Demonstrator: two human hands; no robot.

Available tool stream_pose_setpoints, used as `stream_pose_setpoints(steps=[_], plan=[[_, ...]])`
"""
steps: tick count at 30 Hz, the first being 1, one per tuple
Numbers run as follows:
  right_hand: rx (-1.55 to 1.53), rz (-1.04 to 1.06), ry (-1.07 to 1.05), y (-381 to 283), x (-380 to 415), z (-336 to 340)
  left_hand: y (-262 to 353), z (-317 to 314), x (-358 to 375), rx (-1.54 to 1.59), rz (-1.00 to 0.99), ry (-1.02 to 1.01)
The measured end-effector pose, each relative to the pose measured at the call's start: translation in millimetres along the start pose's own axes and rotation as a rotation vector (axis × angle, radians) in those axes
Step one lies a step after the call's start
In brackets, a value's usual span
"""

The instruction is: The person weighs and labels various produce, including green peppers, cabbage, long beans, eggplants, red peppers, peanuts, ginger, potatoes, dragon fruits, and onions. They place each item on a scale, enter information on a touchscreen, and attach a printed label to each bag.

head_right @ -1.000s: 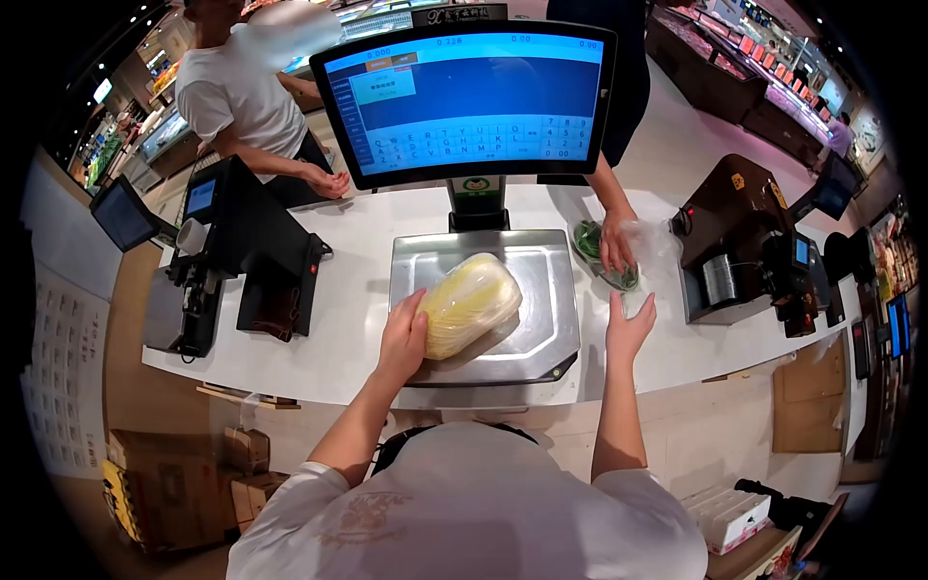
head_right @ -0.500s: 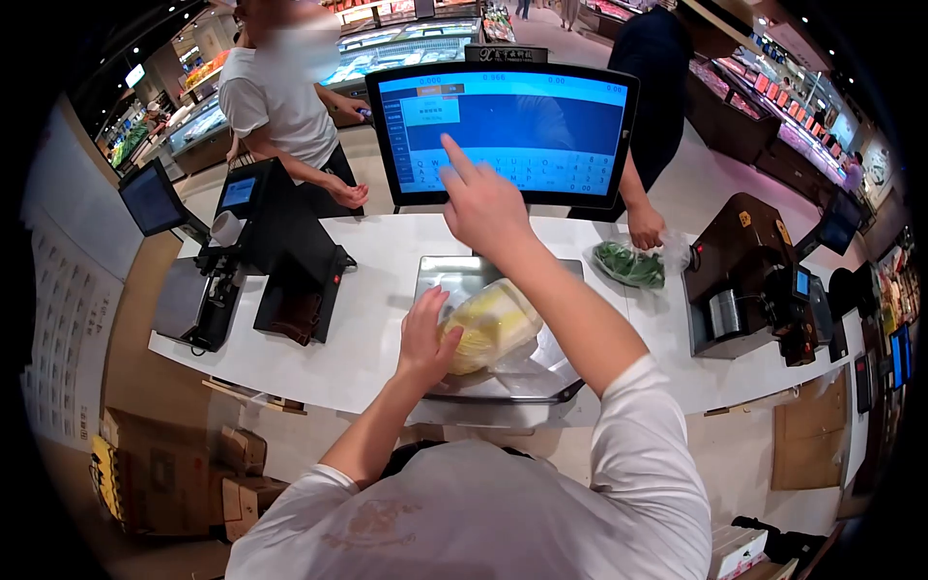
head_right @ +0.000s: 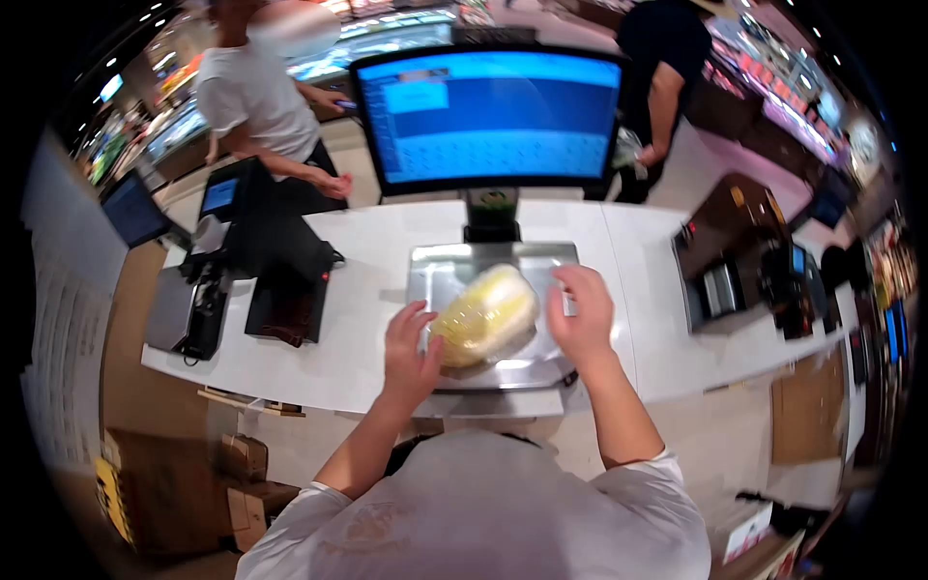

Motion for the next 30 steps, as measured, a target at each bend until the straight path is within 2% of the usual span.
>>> stream_pose_setpoints(steps=[1, 2, 5, 8, 11, 15, 19, 23, 29, 30], plan=[[0.07, -0.172, 0.069, 43, 30, 32, 3, -1, 1, 0.017, -0.001, -0.027], [0.141, -0.341, 0.142, 82, 63, 64, 8, 3, -1, 0.06, -0.017, 0.033], [0.291, -0.794, 0.323, 149, 176, 144, 4, -3, 11, 0.108, -0.008, -0.033], [0.323, -0.746, 0.177, 156, 236, 149, -13, -21, 35, 0.244, 0.233, -0.165], [0.254, -0.706, 0.086, 149, 256, 125, 20, -32, 32, 0.265, 0.042, -0.171], [0.193, -0.688, 0.061, 147, 255, 94, 62, -40, 19, 0.301, -0.046, -0.141], [0.224, -0.571, -0.003, 145, 253, 78, 63, -59, 33, 0.316, -0.002, -0.308], [0.178, -0.679, -0.001, 143, 244, 73, 62, -57, 36, 0.323, 0.007, -0.294], [0.279, -0.389, 0.006, 147, 247, 68, 52, -45, 35, 0.308, 0.031, -0.246], [0.264, -0.445, 0.023, 149, 249, 70, 51, -44, 34, 0.305, 0.05, -0.25]])
Point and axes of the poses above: each hand's wrist, its own x-axis away from the middle knuckle, its own z-axis out of the back of the hand, y = z × x, the point moved 10 cm from there along -x, towards the middle knuckle, and after that the axes turned 12 degrees about y, right-handed, at the moved point
